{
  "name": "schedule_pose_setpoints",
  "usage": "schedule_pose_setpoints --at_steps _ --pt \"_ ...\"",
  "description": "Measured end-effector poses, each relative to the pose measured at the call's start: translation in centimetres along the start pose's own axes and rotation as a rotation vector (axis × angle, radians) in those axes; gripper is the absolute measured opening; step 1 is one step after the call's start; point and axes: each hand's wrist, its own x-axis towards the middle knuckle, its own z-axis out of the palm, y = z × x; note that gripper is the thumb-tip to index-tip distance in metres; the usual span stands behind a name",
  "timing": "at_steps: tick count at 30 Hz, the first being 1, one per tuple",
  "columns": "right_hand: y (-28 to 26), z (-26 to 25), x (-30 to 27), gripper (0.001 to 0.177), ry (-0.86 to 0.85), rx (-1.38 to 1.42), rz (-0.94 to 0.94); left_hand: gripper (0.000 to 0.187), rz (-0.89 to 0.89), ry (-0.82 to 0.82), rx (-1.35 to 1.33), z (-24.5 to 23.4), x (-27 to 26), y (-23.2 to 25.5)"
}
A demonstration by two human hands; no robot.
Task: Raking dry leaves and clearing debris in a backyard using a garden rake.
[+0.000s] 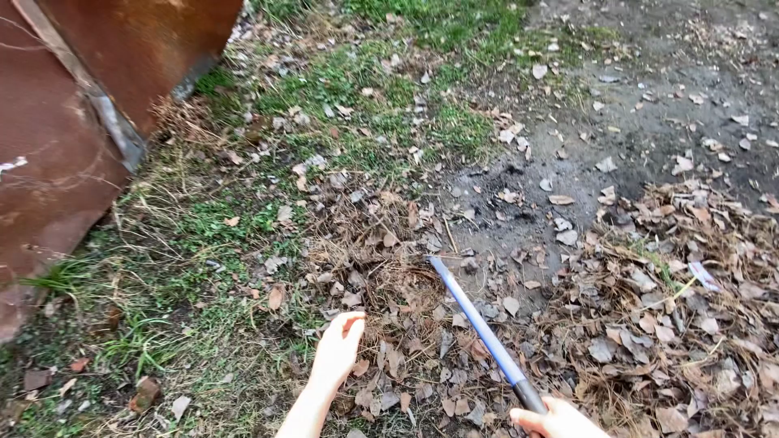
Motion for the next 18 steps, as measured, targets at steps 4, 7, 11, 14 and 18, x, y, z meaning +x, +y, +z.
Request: schedule_pose_setpoints --at_steps 4,7,11,14,18 --pt "-1.2 -1.3 -3.0 0.034 -0.046 0.091 -0.161 0.040 0.087 0.008 0.086 0.0 -2.4 3.7" --pt "-2.3 -1.9 -6.3 0.032 -0.073 0.214 -0.207 0.045 0.090 -0.061 0.009 1.9 -5.0 6.5" --pt "-4.2 -2.3 -9.8 0.025 -0.192 0.350 -0.346 0.007 -0.105 -0.272 -0.580 7.9 -3.5 7.4" --pt "-4.4 -2.3 -11.3 0.023 -0.285 0.449 -0.410 0.027 -0.214 -0.411 -0.820 13.9 -1.5 8.4" --pt "-4.3 -2.5 -11.9 0.028 -0.362 0.528 -0.444 0.010 -0.318 -0.260 -1.181 21.8 4.4 8.6"
